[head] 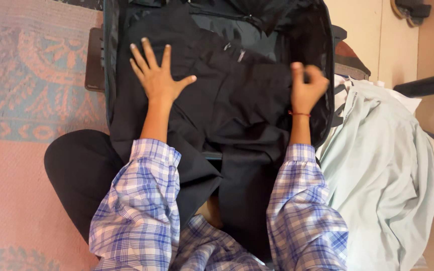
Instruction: The person buttons a light blue shirt, folds it, and places it into a suitcase before unfolding and rearranging a pair of black trousers inside the suitcase.
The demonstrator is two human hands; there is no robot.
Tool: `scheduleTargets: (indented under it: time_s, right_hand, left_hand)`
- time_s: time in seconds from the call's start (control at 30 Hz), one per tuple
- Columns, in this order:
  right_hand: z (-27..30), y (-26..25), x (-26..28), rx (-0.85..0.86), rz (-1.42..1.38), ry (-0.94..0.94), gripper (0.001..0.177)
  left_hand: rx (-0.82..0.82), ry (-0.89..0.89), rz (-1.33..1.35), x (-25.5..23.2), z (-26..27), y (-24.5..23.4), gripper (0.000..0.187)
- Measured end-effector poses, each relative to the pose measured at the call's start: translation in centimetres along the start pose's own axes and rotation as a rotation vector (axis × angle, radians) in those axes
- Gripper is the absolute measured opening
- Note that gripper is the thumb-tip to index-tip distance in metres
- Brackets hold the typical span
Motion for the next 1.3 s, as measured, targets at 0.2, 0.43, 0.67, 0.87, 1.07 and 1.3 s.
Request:
scheduleTargets:
  time_s: [0.2,0.43,0.67,0.87,1.07,1.3]
  right_hand:
    - [1.3,-1.0,1.1,-0.054,0.29,-0.173,0.033]
    - [2.6,3.2,-5.1,0.252,0.311,0.059,0.031]
    - [4.8,5.3,-9.6,0.74,0.489,0.509,0.107]
    - [3.9,5.7,-9.8,0.611,0.399,0.186,0.072]
    - [2.4,1.7,2.2,0.18,0.064,-0.302,0.048]
    - [-1.1,4.3,1.6,0.303,0.251,-0.308,0.058]
  left_hand:
    - [0.013,-0.224,0.058,1.7,0.2,1.1,0.119]
    - [-0.141,-0.34,-0.052,3.6,-0.8,0.9,0.1]
    - [-0.218,-0.444,0.006,5.7,-1.2,2.5,0.095]
    - [-0.264,-0.359,0.02,5.3,-1.7,3.9,0.026]
    - [-0.57,-0.232,0.256,0.2,0.8,-4.5,0.016]
    - [-0.991,-0.35,0.554,0.4,1.9,-9.3,0.02]
Point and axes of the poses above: each hand's wrist, its own z-axis away from the middle knuckle, its own y-axis out of the palm, x = y × z, the point moved 4 cm from there along -z, towards the middle knuckle, and after that the axes turned 1 degree about x, right-handed, at the moved point
